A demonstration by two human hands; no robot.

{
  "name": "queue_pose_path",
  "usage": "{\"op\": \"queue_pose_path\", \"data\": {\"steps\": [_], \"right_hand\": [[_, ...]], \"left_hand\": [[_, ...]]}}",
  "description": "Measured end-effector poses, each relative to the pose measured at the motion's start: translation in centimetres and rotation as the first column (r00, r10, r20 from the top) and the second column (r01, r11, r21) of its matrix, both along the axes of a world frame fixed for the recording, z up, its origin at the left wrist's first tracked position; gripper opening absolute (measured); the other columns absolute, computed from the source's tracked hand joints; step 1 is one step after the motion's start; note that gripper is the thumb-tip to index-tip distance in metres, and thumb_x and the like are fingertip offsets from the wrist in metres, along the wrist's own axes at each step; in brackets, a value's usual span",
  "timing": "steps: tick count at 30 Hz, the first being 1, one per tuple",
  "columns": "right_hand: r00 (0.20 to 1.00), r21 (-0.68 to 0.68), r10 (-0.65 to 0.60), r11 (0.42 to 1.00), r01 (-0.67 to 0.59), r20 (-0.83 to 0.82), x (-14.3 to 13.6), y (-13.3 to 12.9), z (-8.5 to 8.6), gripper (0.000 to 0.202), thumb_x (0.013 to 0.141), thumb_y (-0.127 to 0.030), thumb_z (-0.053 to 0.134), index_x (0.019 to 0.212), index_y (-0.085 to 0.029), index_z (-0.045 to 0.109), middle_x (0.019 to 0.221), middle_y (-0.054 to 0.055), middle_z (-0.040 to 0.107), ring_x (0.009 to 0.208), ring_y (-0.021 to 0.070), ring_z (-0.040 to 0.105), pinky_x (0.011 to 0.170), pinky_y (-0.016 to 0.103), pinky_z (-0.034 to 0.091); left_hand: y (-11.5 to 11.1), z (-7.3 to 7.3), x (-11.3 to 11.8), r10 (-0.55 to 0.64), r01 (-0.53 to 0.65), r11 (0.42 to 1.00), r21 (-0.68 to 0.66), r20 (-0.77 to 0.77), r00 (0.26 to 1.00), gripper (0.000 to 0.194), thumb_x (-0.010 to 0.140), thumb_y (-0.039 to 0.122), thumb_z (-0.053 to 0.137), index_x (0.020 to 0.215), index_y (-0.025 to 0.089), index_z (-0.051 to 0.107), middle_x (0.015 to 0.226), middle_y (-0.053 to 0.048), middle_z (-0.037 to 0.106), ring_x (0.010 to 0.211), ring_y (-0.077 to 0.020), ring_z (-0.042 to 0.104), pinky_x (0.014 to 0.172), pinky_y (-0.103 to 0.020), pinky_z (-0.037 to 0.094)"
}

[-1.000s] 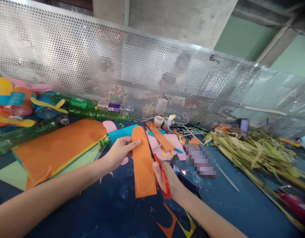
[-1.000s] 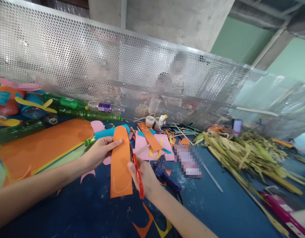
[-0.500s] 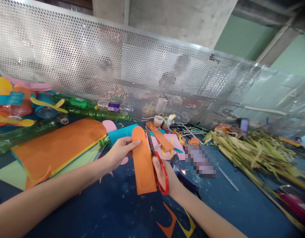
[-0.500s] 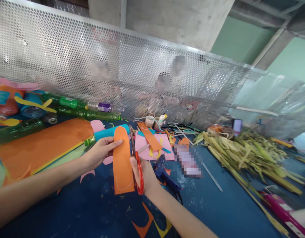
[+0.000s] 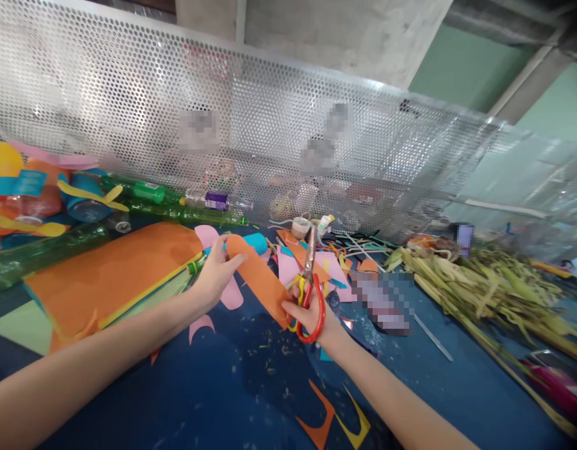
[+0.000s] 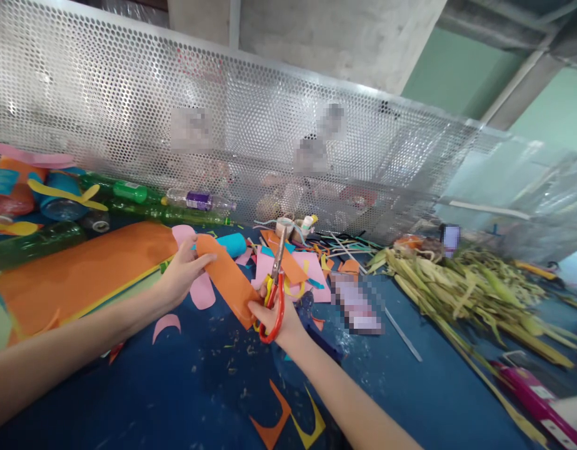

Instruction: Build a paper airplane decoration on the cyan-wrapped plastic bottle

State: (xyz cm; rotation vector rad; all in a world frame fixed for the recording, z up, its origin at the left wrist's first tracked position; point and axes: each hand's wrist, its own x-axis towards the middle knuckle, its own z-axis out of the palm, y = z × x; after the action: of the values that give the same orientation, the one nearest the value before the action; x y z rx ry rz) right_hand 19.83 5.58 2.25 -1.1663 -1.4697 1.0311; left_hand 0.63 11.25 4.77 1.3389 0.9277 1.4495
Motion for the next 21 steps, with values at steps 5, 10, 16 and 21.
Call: {"op": "queue_pose_path", "data": {"steps": [5,10,16,21], "right_hand": [[0.992,0.149,-0.054,0.988,0.036,0.118,0.2,-0.3,0.2,0.016,0.064,-0.022,0.053,0.069,-0.022,0.038,0.064,-0.005,0.039,0.055,0.0117,0.04,0.052,0.026,0.035],[0.993,0.145,0.012,0.989,-0.03,0.121,0.3,-0.8,0.5,0.011,0.066,-0.018,0.05,0.073,-0.021,0.042,0.066,-0.004,0.042,0.057,0.0126,0.041,0.054,0.026,0.036],[0.985,0.084,-0.171,0.981,0.173,-0.028,0.2,-0.5,0.9,0.024,0.072,-0.042,0.06,0.075,-0.021,0.048,0.073,0.001,0.053,0.073,0.0195,0.055,0.073,0.034,0.045],[0.896,-0.18,-0.101,0.983,0.024,-0.433,-0.1,0.0,0.8,0.056,0.063,-0.076,0.049,0.075,-0.022,0.052,0.085,0.009,0.066,0.083,0.0262,0.064,0.08,0.041,0.048]], "left_hand": [[-0.5,0.7,-0.3,0.308,0.033,0.859,0.512,-0.566,0.765,0.034,0.073,0.016,0.059,0.107,0.025,0.059,0.126,-0.006,0.052,0.124,-0.0268,0.038,0.106,-0.049,0.023],[-2.6,1.3,0.5,-0.055,0.417,0.877,0.24,-0.811,0.582,0.026,0.08,0.029,0.055,0.101,0.02,0.065,0.102,-0.006,0.068,0.096,-0.0233,0.059,0.085,-0.034,0.044],[-2.1,1.9,0.4,-0.304,0.387,0.922,-0.017,-0.65,0.696,0.013,0.073,0.029,0.061,0.076,0.018,0.067,0.075,-0.002,0.068,0.069,-0.0175,0.06,0.063,-0.025,0.044],[-1.6,2.2,0.0,-0.445,0.421,0.891,-0.167,-0.149,0.883,0.017,0.073,0.034,0.065,0.08,0.019,0.061,0.076,0.0,0.067,0.067,-0.0145,0.062,0.06,-0.023,0.046]]}}
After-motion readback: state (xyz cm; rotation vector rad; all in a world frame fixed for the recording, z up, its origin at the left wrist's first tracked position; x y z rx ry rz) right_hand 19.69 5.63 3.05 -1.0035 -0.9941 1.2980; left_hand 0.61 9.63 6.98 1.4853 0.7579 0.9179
